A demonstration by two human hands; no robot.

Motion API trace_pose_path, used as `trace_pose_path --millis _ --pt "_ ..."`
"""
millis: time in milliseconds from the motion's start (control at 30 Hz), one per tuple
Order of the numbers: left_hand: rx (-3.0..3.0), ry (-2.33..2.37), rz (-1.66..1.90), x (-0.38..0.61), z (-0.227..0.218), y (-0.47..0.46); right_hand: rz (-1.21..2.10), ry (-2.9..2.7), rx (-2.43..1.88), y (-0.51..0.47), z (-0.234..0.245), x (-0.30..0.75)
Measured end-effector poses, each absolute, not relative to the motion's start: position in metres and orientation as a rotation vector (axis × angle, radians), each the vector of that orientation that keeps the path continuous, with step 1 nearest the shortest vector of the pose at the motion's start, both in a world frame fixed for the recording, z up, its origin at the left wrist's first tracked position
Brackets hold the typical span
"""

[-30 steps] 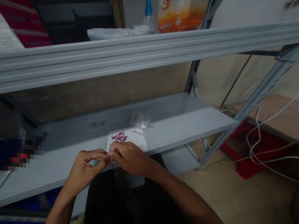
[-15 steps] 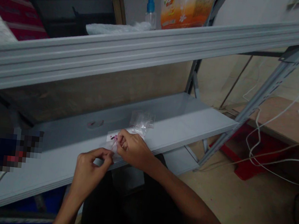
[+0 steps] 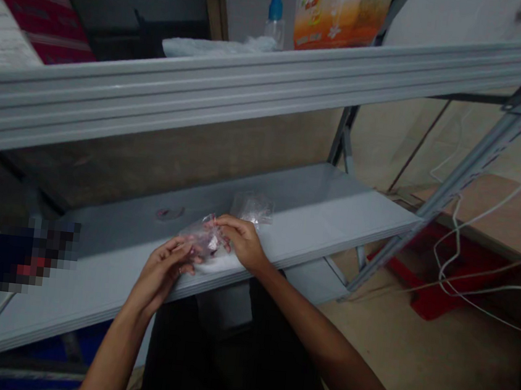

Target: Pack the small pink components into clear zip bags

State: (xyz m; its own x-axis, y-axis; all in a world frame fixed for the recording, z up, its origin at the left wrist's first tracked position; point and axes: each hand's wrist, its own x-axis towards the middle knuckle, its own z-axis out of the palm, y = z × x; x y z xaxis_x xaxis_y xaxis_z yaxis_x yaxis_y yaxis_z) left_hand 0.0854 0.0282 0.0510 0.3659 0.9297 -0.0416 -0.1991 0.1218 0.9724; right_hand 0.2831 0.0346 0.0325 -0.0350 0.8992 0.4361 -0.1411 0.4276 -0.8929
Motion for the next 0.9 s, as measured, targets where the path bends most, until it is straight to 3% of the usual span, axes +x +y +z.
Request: trace_pose_path --millis 367,900 --pt "1.287 1.085 1.341 0.068 0.026 0.055 0.915 -1.299 -0.921 0.059 0.001 0.263" --pt "1.557 1.304 1.472 0.066 0.010 0.063 1.003 -1.403 -0.952 0.060 -0.007 0.265"
